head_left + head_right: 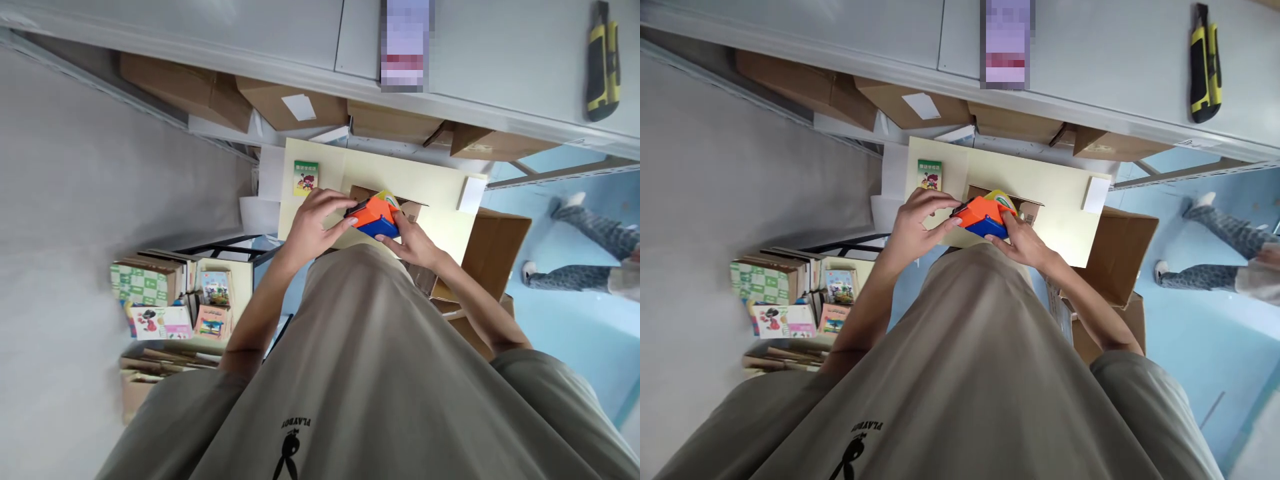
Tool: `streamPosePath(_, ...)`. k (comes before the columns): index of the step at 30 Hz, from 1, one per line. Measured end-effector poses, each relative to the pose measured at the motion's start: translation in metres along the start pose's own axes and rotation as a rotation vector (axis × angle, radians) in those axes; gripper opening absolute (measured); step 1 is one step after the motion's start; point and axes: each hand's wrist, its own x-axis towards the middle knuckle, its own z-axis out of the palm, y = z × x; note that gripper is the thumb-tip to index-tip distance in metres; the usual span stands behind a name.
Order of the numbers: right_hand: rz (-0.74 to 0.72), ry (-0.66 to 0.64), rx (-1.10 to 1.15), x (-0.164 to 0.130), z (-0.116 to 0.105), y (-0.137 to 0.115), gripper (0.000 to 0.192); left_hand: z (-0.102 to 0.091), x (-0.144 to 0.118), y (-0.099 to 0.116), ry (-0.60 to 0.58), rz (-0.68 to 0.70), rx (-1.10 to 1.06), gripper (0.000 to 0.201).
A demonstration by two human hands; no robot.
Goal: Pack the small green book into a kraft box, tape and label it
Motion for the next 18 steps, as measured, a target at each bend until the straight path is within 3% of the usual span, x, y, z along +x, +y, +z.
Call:
streamPosePath(11, 0.04, -0.183, -0.161, -0.004, -0.013, 0.006, 0.093, 0.016, -0.018, -0.022, -0.038, -0.107, -0.077, 0.047)
streamPosePath(18, 0.027, -0.144, -0.202, -0.004, -0.018, -0.006, 0.091, 0.018, -0.029, -0.016, 0.094, -0.143, -0.067, 0.054)
